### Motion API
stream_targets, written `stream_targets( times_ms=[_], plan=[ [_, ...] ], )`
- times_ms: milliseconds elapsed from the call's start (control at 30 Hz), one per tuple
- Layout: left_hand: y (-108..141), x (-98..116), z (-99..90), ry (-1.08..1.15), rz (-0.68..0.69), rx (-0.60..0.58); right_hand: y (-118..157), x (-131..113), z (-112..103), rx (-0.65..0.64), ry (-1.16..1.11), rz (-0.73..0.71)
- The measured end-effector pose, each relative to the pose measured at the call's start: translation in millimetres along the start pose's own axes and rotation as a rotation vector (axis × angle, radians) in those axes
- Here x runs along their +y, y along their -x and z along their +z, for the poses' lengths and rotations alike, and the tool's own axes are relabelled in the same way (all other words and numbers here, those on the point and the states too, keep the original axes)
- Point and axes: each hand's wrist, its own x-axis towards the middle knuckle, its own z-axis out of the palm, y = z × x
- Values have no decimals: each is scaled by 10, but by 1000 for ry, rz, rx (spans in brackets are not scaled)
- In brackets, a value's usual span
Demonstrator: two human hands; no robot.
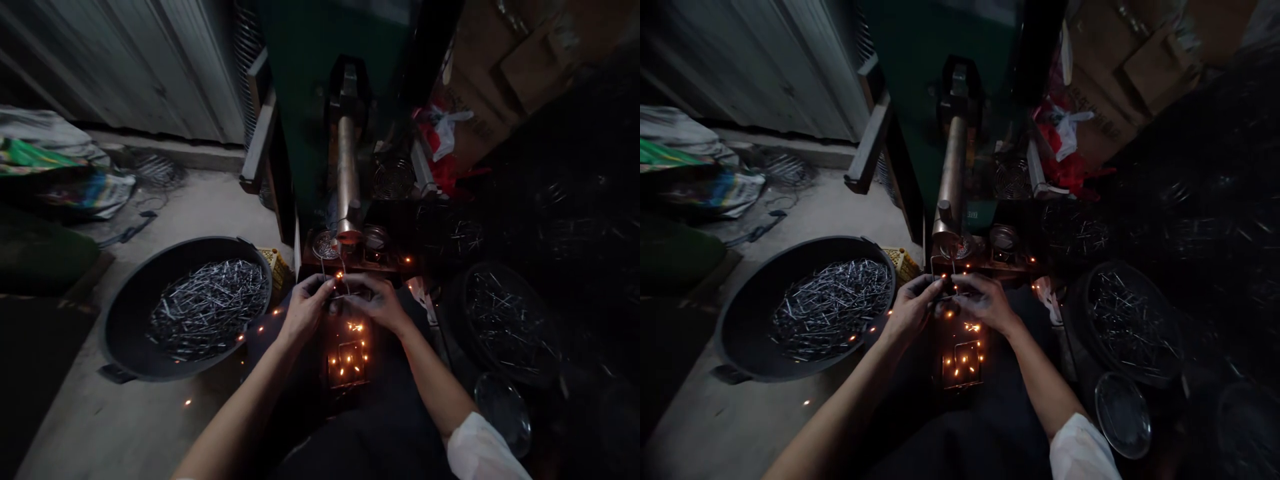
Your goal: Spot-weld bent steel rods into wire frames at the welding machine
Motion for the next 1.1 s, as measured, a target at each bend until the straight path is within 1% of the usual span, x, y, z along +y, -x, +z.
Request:
stream_targets(
  times_ms=[67,133,233,300,433,633,733,833,933,1033,1100],
  plan=[
    [-105,64,4,10,-4,-4,-86,21,-24,103,-2,56],
    [-219,160,23,17,-18,2,-197,57,-65,160,5,90],
    [-360,294,55,29,-19,20,-354,106,-123,158,-24,113],
    [-427,345,63,46,-17,34,-427,124,-133,155,-48,128],
    [-526,365,45,93,-11,63,-514,150,-103,163,-88,153],
    [-655,335,17,154,28,55,-596,201,-77,191,-118,123],
    [-703,320,4,169,35,70,-602,201,-66,191,-148,150],
    [-705,320,-7,174,36,55,-558,195,-67,193,-152,171],
    [-601,313,3,174,28,60,-413,191,-127,209,-68,180],
    [-404,269,-41,173,36,98,-128,221,-276,219,47,182],
    [-279,240,-200,172,84,165,121,281,-414,226,114,208]
  ],
)
